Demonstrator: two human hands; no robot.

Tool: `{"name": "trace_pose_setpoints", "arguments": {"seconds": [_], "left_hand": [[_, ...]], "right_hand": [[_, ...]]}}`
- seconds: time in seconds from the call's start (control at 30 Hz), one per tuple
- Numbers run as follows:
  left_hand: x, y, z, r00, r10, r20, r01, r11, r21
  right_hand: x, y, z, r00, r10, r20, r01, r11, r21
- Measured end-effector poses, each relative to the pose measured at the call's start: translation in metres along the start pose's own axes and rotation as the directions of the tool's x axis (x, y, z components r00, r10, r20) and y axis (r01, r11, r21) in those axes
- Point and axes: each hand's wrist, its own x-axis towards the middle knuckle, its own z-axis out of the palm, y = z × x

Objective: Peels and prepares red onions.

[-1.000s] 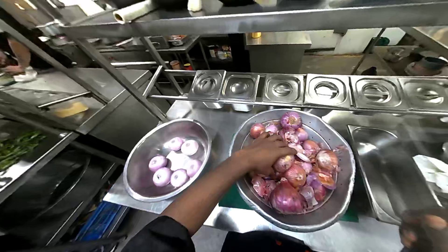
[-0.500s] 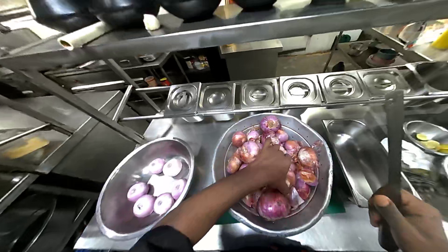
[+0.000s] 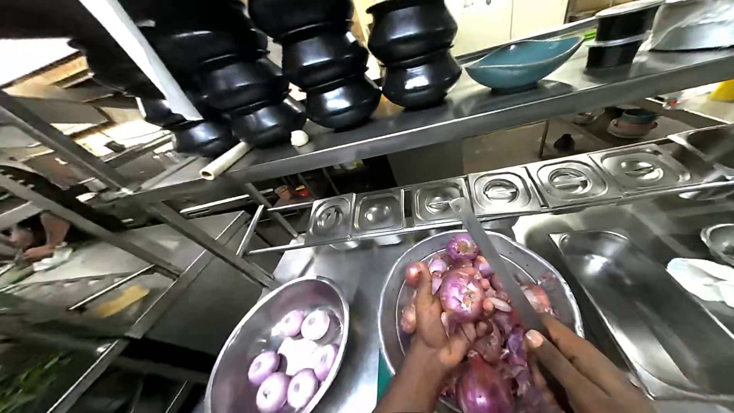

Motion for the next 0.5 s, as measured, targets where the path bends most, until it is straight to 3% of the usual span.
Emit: {"name": "trace_pose_setpoints", "arguments": {"seconds": [0.13, 0.2, 0.5], "left_hand": [[-0.005, -0.004, 0.02, 0.96, -0.006, -0.279, -0.013, 0.998, -0.067], [-0.004, -0.007, 0.023, 0.938, 0.015, -0.346, -0.046, 0.996, -0.082], [-0.004, -0.011, 0.025, 0.944, 0.129, -0.304, -0.149, 0.988, -0.044]], "right_hand": [[0.009, 0.002, 0.011, 0.999, 0.031, 0.014, -0.029, 0.991, -0.131], [0.011, 0.004, 0.013, 0.998, 0.051, 0.024, -0.046, 0.986, -0.16], [0.01, 0.007, 0.016, 0.997, 0.076, 0.031, -0.068, 0.972, -0.225]]}}
